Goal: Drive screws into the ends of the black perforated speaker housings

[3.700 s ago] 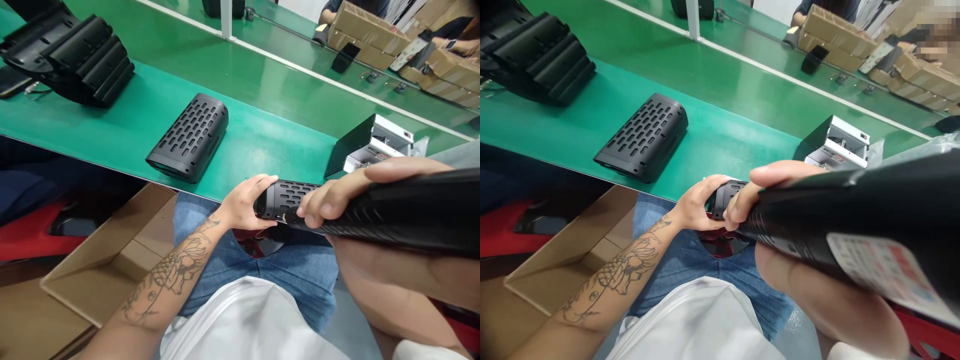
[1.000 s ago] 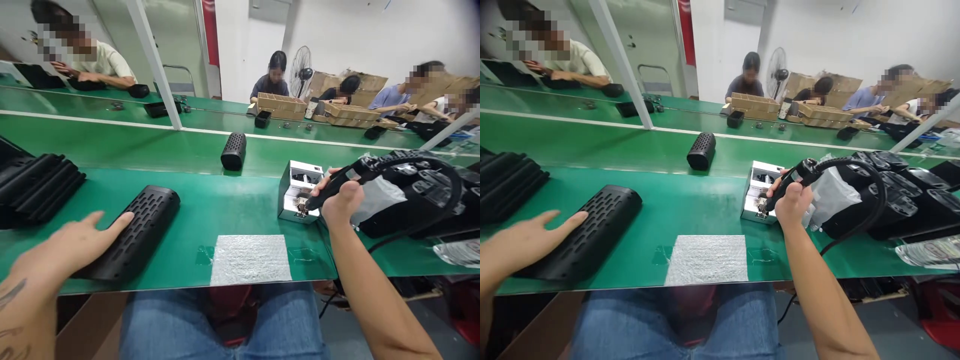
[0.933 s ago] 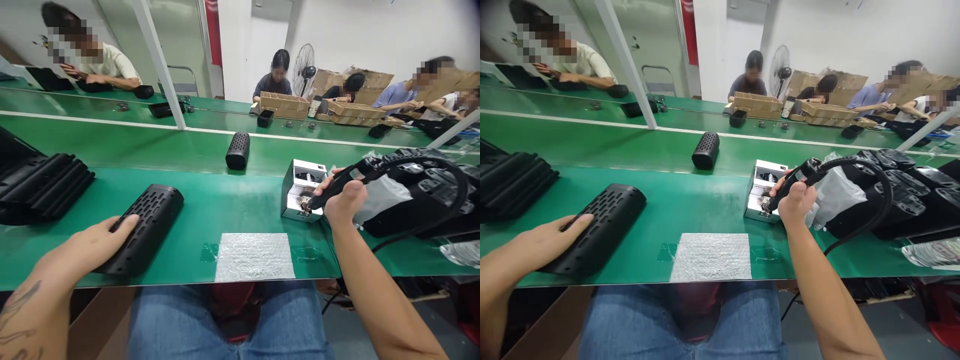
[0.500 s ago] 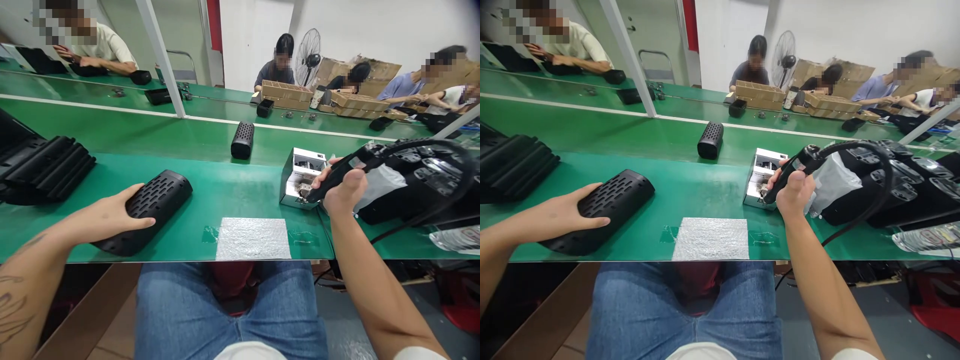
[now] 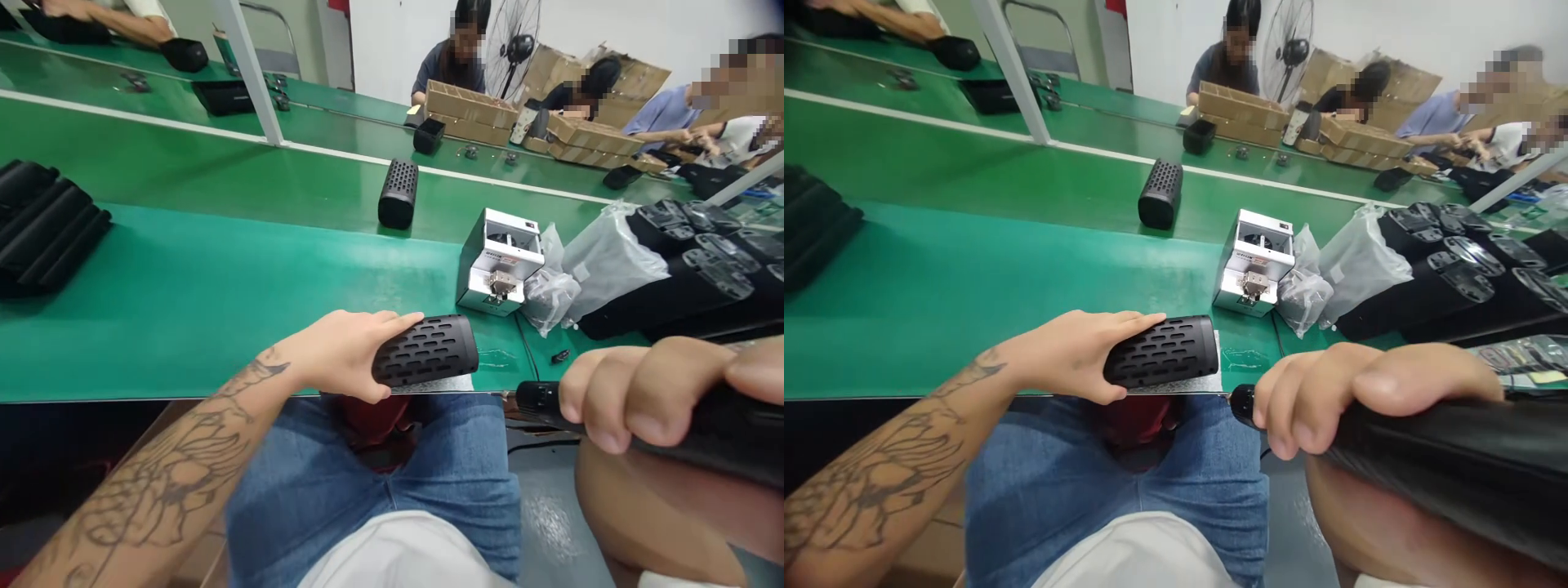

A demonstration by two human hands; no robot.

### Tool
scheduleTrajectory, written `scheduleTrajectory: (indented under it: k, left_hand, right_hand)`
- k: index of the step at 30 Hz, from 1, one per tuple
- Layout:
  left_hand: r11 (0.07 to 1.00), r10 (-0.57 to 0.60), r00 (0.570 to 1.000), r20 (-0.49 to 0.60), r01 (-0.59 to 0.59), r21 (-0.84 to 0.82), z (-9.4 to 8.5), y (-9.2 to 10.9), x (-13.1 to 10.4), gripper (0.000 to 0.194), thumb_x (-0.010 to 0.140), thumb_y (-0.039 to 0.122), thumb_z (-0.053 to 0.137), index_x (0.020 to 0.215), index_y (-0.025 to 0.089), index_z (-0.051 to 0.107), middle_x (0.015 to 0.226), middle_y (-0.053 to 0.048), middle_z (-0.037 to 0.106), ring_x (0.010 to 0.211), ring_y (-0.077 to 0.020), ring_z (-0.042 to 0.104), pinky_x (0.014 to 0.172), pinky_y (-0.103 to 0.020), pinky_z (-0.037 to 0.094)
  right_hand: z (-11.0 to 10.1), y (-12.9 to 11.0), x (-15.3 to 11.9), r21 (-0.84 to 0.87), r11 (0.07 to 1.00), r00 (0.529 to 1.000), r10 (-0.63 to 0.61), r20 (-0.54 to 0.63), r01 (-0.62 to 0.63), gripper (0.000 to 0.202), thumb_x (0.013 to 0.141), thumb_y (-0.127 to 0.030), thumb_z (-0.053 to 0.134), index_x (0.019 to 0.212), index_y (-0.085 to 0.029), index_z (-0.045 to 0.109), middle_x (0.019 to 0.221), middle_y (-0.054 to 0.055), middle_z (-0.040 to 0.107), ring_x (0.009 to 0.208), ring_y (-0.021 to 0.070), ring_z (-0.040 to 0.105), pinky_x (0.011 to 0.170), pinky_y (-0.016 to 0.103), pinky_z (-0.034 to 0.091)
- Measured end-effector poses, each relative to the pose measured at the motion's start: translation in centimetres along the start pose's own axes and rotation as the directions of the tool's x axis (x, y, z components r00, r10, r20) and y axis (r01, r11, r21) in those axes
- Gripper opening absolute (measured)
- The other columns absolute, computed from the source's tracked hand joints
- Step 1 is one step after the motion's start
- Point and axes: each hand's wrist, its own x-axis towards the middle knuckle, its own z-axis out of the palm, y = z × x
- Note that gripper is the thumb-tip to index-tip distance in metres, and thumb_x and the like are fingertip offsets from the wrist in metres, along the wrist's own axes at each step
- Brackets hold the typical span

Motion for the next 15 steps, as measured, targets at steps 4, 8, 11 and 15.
scheduleTrajectory:
  k: [4, 8, 11, 15]
  left_hand:
    - [1.0, 0.03, 1.0, 0.007, -0.03, 0.0, 1.2, 0.2, 1.8, 0.114, 0.073, 0.054, 0.076, 0.172, 0.039, 0.023, 0.149, -0.005, 0.066, 0.113, -0.0324, 0.075, 0.09, -0.038, 0.058]
    - [1.0, 0.015, 1.0, -0.007, -0.015, 0.017, 1.6, 0.2, 2.2, 0.113, 0.073, 0.057, 0.076, 0.172, 0.04, 0.024, 0.144, -0.005, 0.068, 0.11, -0.0324, 0.075, 0.089, -0.039, 0.057]
    - [1.0, 0.011, 1.0, -0.008, -0.011, 0.01, 1.6, 0.2, 2.1, 0.113, 0.073, 0.058, 0.075, 0.172, 0.04, 0.023, 0.144, -0.005, 0.068, 0.111, -0.0322, 0.075, 0.091, -0.039, 0.057]
    - [1.0, 0.006, 1.0, 0.004, -0.006, -0.001, 1.4, 0.3, 2.1, 0.113, 0.073, 0.057, 0.075, 0.172, 0.04, 0.023, 0.144, -0.005, 0.067, 0.111, -0.0318, 0.075, 0.091, -0.038, 0.056]
  right_hand:
    - [0.3, 1.0, 0.4, -0.029, 1.0, 0.994, 0.014, 0.106, -0.011, 0.017, 0.098, -0.047, 0.073, 0.108, -0.034, 0.079, 0.069, 0.002, 0.068, 0.053, 0.0259, 0.065, 0.053, 0.047, 0.061]
    - [-0.9, 4.9, 2.2, 0.088, 0.988, 0.976, -0.139, 0.165, 0.126, 0.036, 0.093, -0.053, 0.077, 0.118, -0.027, 0.078, 0.073, 0.004, 0.069, 0.053, 0.0242, 0.065, 0.05, 0.044, 0.06]
    - [-1.5, 7.1, 2.7, 0.155, 0.978, 0.942, -0.176, 0.285, 0.136, 0.06, 0.083, -0.069, 0.082, 0.126, -0.027, 0.077, 0.076, 0.005, 0.07, 0.054, 0.0247, 0.067, 0.052, 0.044, 0.061]
    - [-0.8, 7.8, 2.3, 0.178, 0.977, 0.974, -0.146, 0.175, 0.115, 0.075, 0.083, -0.086, 0.067, 0.121, -0.021, 0.077, 0.078, 0.008, 0.07, 0.058, 0.0271, 0.068, 0.056, 0.048, 0.061]
